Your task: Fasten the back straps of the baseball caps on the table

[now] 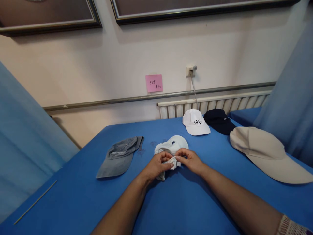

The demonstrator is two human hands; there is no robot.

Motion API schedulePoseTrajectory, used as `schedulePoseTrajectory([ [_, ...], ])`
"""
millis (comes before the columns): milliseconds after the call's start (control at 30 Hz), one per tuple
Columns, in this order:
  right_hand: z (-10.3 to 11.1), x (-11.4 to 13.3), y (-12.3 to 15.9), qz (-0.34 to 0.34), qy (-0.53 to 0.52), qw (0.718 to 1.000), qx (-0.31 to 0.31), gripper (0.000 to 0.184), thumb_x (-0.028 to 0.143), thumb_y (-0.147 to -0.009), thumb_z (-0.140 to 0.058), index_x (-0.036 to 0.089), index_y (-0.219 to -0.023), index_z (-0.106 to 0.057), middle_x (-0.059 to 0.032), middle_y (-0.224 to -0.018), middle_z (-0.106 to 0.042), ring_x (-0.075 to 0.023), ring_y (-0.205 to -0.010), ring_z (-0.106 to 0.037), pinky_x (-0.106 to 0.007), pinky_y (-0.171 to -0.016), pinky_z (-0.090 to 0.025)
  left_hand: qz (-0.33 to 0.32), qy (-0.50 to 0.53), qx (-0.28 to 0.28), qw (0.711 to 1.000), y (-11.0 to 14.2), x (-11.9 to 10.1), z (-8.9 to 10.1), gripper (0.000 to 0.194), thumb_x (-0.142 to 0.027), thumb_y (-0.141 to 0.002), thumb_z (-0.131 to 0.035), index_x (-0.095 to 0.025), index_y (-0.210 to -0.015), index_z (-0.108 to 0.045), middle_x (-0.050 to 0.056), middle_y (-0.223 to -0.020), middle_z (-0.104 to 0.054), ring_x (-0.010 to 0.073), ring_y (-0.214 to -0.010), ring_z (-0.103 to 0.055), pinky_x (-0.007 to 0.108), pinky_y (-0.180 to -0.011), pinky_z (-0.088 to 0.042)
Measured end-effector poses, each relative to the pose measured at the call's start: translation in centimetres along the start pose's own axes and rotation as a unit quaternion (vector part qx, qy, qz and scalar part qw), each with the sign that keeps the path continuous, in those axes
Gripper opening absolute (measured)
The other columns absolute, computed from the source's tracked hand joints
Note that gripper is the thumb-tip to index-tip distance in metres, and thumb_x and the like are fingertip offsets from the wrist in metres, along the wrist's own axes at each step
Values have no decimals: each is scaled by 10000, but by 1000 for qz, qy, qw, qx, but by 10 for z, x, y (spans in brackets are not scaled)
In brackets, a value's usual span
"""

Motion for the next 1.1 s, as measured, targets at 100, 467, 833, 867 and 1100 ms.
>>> schedulePoseTrajectory([
  [100,4,5,0,29,39,998,-36,142,326,-818,-640,191,-861,-635,-5,-802,-634,-151,-743,-587,-283,-722,-472,14,29,-21,999,0,-1,3,394,-299,-537,-861,-137,-826,-649,29,-789,-632,118,-687,-568,227,-650,-430],
  [467,22,31,8,116,177,966,-148,57,245,-828,-583,204,-802,-613,6,-737,-588,-131,-629,-534,-249,-606,-438,40,111,-99,988,6,-1,10,353,-266,-560,-837,-142,-811,-622,8,-706,-626,93,-587,-548,207,-563,-426],
  [833,5,26,10,70,220,969,-85,62,201,-827,-542,217,-883,-564,4,-758,-617,-145,-668,-575,-266,-647,-447,19,130,-50,990,4,-3,4,378,-326,-575,-846,-134,-837,-651,30,-756,-641,102,-629,-560,204,-586,-435],
  [867,5,26,10,69,222,969,-86,52,208,-832,-541,217,-878,-562,3,-758,-618,-145,-667,-574,-265,-645,-445,20,129,-45,990,3,-2,3,374,-335,-591,-836,-132,-845,-651,32,-755,-636,102,-628,-555,203,-581,-432],
  [1100,11,21,7,57,219,969,-98,83,296,-854,-570,214,-865,-562,-2,-754,-611,-151,-661,-564,-270,-629,-435,14,88,-51,995,0,6,7,306,-406,-774,-657,-115,-868,-667,-1,-648,-561,59,-486,-425,180,-442,-298],
])
Point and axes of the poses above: each hand's wrist, its own y-axis away from the middle knuckle, its own z-axis out of the back of the hand, x = y × z, the point moved 8 cm from there along -y, towards the middle knuckle
